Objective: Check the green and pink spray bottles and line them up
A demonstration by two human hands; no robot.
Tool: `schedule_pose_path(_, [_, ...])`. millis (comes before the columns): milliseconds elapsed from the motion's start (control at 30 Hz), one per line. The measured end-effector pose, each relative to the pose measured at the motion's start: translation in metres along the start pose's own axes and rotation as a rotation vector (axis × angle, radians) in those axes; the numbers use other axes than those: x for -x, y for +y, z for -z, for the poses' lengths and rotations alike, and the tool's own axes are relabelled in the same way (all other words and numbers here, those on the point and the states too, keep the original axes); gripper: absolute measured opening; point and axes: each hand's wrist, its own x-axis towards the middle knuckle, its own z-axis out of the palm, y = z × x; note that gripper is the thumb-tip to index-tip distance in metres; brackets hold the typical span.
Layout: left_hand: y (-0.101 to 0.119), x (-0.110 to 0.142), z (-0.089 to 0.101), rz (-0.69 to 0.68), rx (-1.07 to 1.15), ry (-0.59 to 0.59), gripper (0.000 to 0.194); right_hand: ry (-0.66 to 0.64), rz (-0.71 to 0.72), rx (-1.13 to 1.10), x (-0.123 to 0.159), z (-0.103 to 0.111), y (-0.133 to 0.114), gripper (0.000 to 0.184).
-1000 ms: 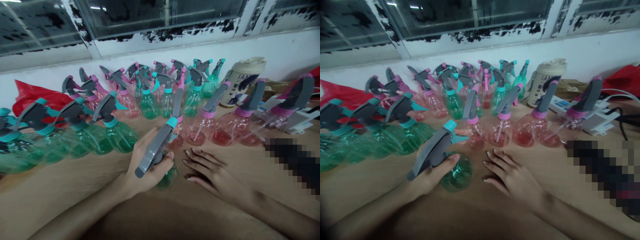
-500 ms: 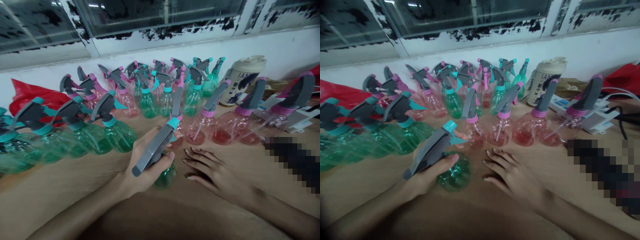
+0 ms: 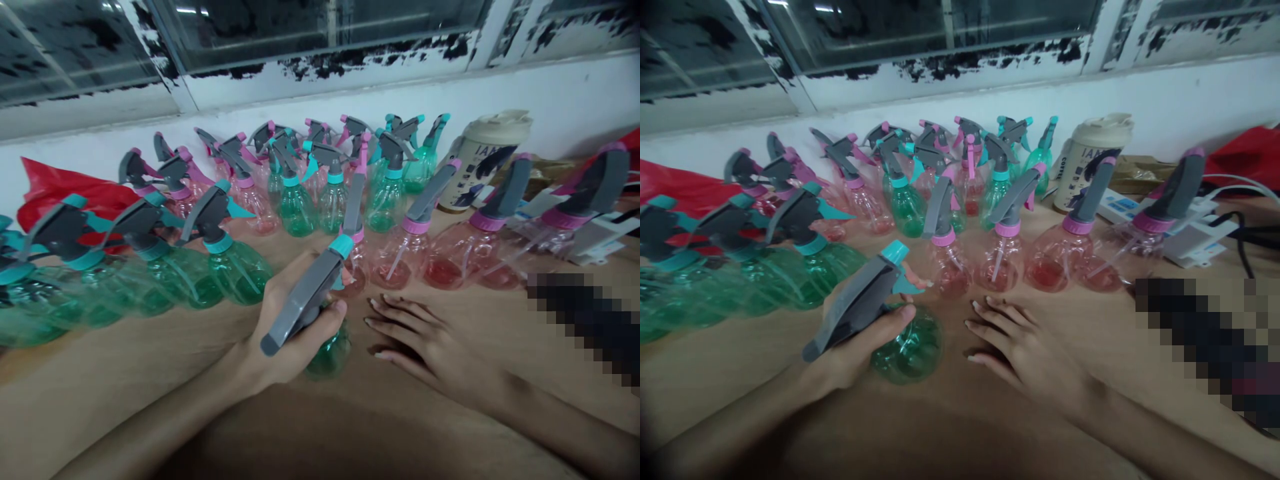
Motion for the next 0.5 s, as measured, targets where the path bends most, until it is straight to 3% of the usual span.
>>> schedule_pose_path(200, [-0.0005,-0.0009,0.0007,-0.04,0.005,0.012,0.009,0.009,-0.003,0.0,-0.0006,0.0008,-0.0006,0.04])
schedule_pose_path(500, [-0.0031,-0.0028,-0.0043,-0.067,-0.071,0.047,0.02,-0.001,-0.026,-0.018,0.0,0.0004,-0.0005,0.039])
